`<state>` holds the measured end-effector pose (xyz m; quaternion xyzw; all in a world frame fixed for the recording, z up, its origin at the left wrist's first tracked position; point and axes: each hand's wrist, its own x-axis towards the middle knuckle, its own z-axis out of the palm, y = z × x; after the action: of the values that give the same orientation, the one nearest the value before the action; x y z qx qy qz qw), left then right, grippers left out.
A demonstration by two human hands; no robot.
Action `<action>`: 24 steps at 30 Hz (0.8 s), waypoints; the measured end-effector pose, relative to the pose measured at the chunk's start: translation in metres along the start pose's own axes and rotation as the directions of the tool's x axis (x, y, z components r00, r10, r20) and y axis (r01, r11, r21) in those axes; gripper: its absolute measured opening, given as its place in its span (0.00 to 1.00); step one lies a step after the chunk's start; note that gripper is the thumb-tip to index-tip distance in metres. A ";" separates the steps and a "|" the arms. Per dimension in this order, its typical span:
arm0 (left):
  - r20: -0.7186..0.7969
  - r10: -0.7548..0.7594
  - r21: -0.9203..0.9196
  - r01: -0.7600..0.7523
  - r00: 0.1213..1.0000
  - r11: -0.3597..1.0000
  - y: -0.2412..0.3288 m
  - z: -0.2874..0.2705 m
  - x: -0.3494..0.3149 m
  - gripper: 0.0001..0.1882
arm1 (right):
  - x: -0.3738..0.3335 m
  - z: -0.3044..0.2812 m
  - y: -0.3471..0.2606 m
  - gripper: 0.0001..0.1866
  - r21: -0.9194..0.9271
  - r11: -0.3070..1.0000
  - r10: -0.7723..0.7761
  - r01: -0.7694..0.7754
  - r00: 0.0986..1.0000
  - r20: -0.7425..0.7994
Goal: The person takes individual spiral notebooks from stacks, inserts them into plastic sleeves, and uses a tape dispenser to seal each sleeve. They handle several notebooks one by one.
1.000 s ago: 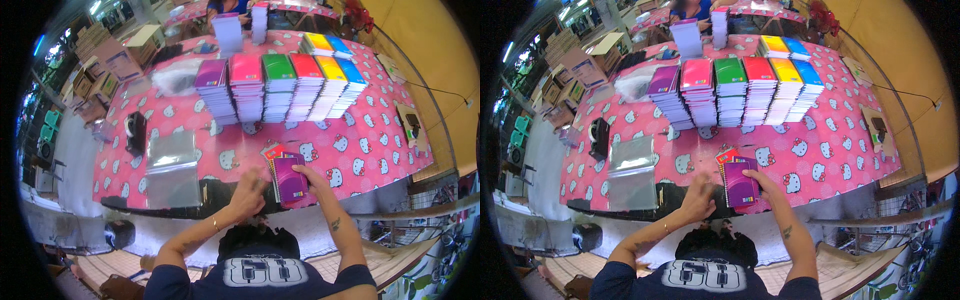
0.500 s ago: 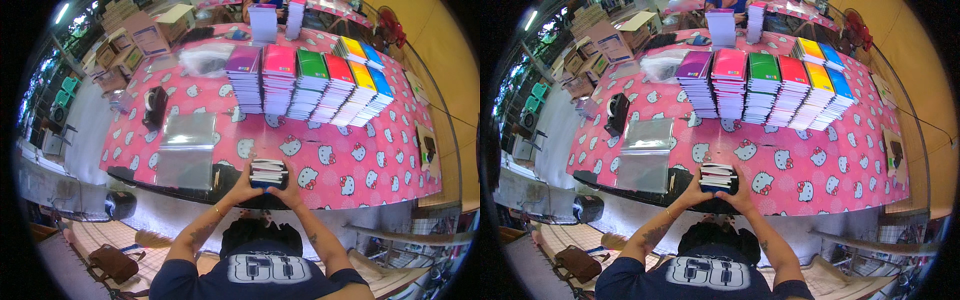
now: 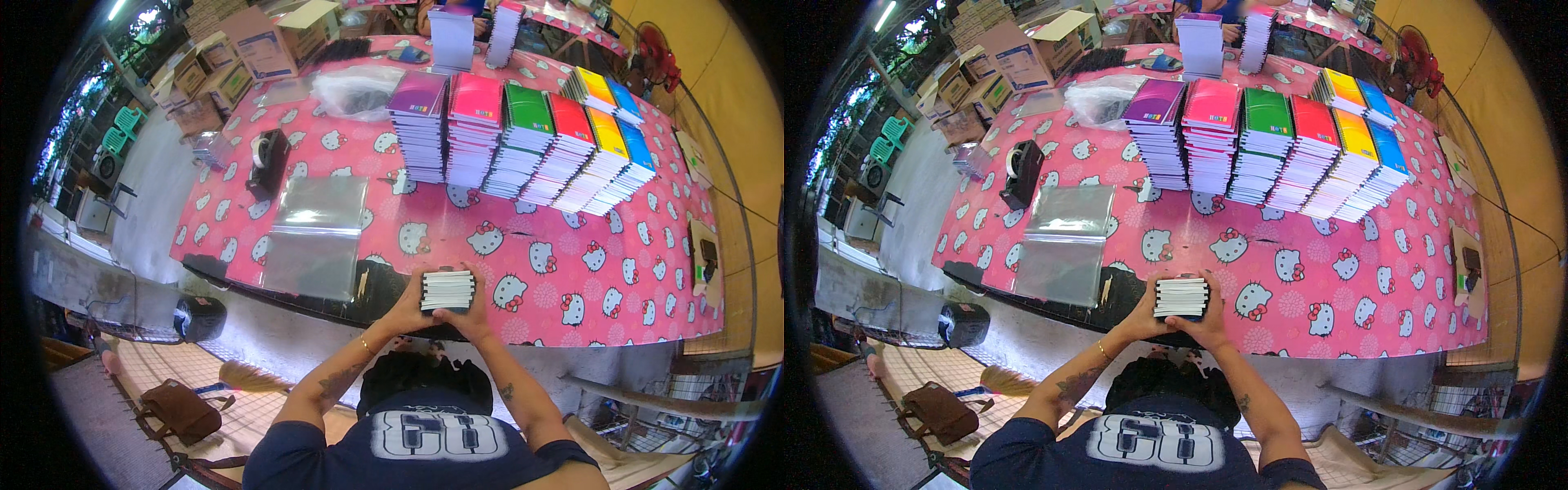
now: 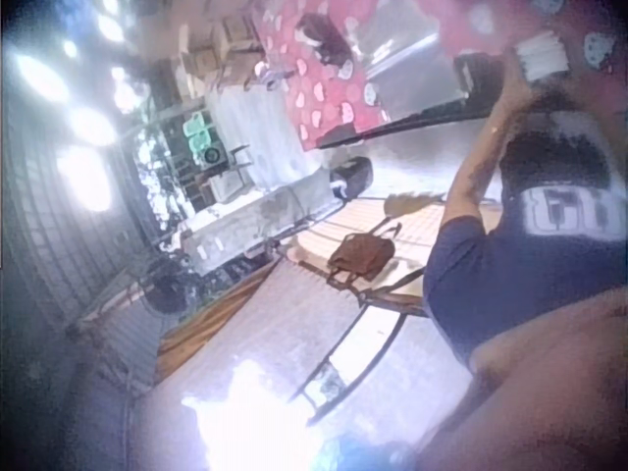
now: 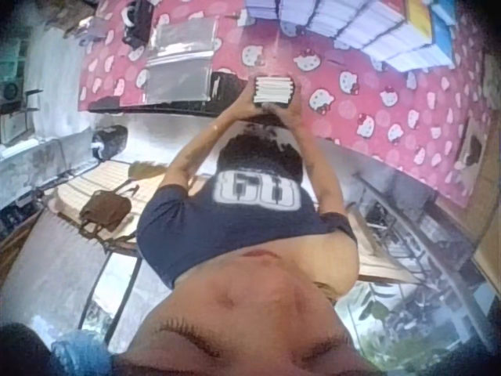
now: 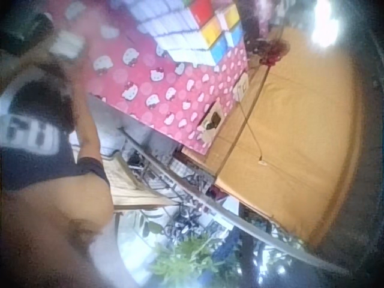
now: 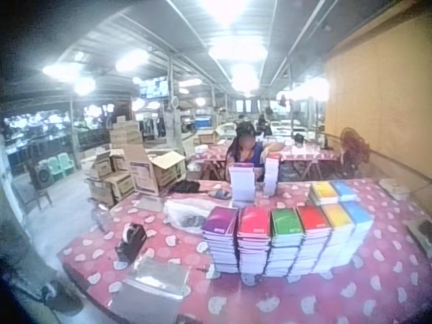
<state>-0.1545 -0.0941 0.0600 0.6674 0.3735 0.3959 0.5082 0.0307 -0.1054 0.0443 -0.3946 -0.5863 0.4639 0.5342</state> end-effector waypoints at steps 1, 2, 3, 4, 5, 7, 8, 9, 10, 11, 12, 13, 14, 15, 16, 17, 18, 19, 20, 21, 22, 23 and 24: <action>0.005 0.006 0.044 -0.007 1.000 0.999 0.002 -0.002 0.000 0.52 | 0.001 0.000 0.001 0.59 0.017 1.000 -0.020 0.020 1.000 0.012; 0.009 0.010 0.087 -0.010 1.000 0.996 0.004 -0.006 -0.002 0.52 | 0.003 0.001 -0.002 0.59 0.036 0.999 -0.038 0.037 0.999 0.025; 0.013 0.013 0.130 -0.015 1.000 0.991 0.005 -0.008 -0.003 0.52 | 0.002 0.003 -0.005 0.58 -0.014 0.999 -0.044 0.045 0.999 0.020; 0.024 -0.011 0.125 0.008 1.000 0.992 -0.002 -0.008 -0.003 0.52 | 0.002 0.004 -0.009 0.58 -0.063 0.997 -0.051 0.051 0.999 0.016; 0.034 -0.032 0.123 0.028 0.999 0.992 -0.008 -0.010 -0.001 0.52 | 0.003 0.006 -0.014 0.57 -0.110 0.992 -0.061 0.062 0.998 0.013; 0.048 -0.067 0.147 0.059 0.997 0.987 -0.018 -0.013 -0.004 0.51 | 0.003 0.004 -0.012 0.54 -0.150 0.985 -0.078 0.082 0.997 0.029; 0.064 -0.084 0.169 0.072 0.994 0.983 -0.016 -0.015 -0.002 0.51 | 0.001 0.000 -0.010 0.53 -0.172 0.981 -0.082 0.086 0.996 0.028; 0.075 -0.097 0.193 0.081 0.992 0.978 -0.008 -0.018 0.001 0.51 | 0.005 -0.005 -0.011 0.52 -0.164 0.982 -0.084 0.096 0.993 0.078; 0.116 -0.102 0.305 0.062 0.988 0.950 0.001 -0.025 0.002 0.52 | 0.011 -0.011 -0.012 0.51 -0.154 0.982 -0.087 0.106 0.988 0.129; 0.161 -0.111 0.410 0.036 0.981 0.911 0.021 -0.033 0.005 0.53 | 0.013 -0.014 -0.012 0.50 -0.147 0.983 -0.087 0.114 0.981 0.174; 0.201 -0.122 0.506 0.004 0.972 0.862 0.043 -0.036 0.008 0.54 | 0.013 -0.016 -0.012 0.49 -0.166 0.980 -0.083 0.112 0.981 0.175; 0.136 -0.032 0.590 -0.055 0.990 0.806 0.072 -0.034 0.010 0.55 | 0.013 -0.018 -0.012 0.48 -0.188 0.976 -0.080 0.112 0.982 0.173; 0.082 0.062 0.670 -0.101 0.995 0.735 0.105 -0.032 0.012 0.56 | 0.013 -0.019 -0.011 0.47 -0.205 0.973 -0.075 0.109 0.983 0.167; 0.028 0.157 0.746 -0.126 0.987 0.653 0.121 -0.029 0.010 0.57 | 0.010 -0.017 -0.007 0.48 -0.157 0.985 -0.049 0.075 0.986 0.161; 0.063 0.153 0.814 -0.139 0.986 0.564 0.122 -0.015 0.009 0.57 | 0.009 -0.017 0.000 0.48 -0.108 0.993 -0.026 0.043 0.987 0.160; 0.094 0.149 0.872 -0.153 0.984 0.466 0.119 0.009 0.008 0.58 | 0.010 -0.018 0.006 0.49 -0.061 0.998 -0.006 0.016 0.987 0.162; 0.128 0.140 0.917 -0.171 0.982 0.361 0.115 0.025 0.007 0.58 | 0.010 -0.019 0.009 0.49 -0.135 0.990 -0.026 0.050 0.984 0.178; 0.260 0.048 0.890 -0.259 0.964 0.374 0.095 0.028 0.000 0.58 | 0.008 -0.016 0.010 0.50 -0.200 0.976 -0.043 0.084 0.978 0.203; 0.223 0.013 0.877 -0.206 0.975 0.433 0.105 0.026 0.002 0.59 | 0.009 -0.019 0.009 0.50 -0.275 0.954 -0.061 0.122 0.974 0.220; 0.187 -0.024 0.859 -0.151 0.982 0.489 0.116 0.023 0.003 0.59 | 0.009 -0.021 0.008 0.50 -0.194 0.977 -0.048 0.090 0.976 0.211; 0.188 0.016 0.880 -0.176 0.982 0.441 0.113 0.020 0.009 0.57 | 0.007 -0.023 0.006 0.51 -0.110 0.992 -0.033 0.057 0.978 0.205; 0.184 0.048 0.900 -0.188 0.982 0.394 0.108 0.015 0.012 0.55 | 0.001 -0.019 0.003 0.51 -0.020 1.000 -0.011 0.016 0.978 0.208; 0.182 0.088 0.920 -0.202 0.979 0.336 0.107 0.008 0.020 0.53 | 0.000 -0.013 0.010 0.48 0.062 0.997 0.033 -0.044 0.986 0.161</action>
<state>-0.1289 -0.1013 0.1656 0.8867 0.4455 0.1224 0.0183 0.0436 -0.1012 0.0345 -0.3498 -0.6041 0.5232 0.4889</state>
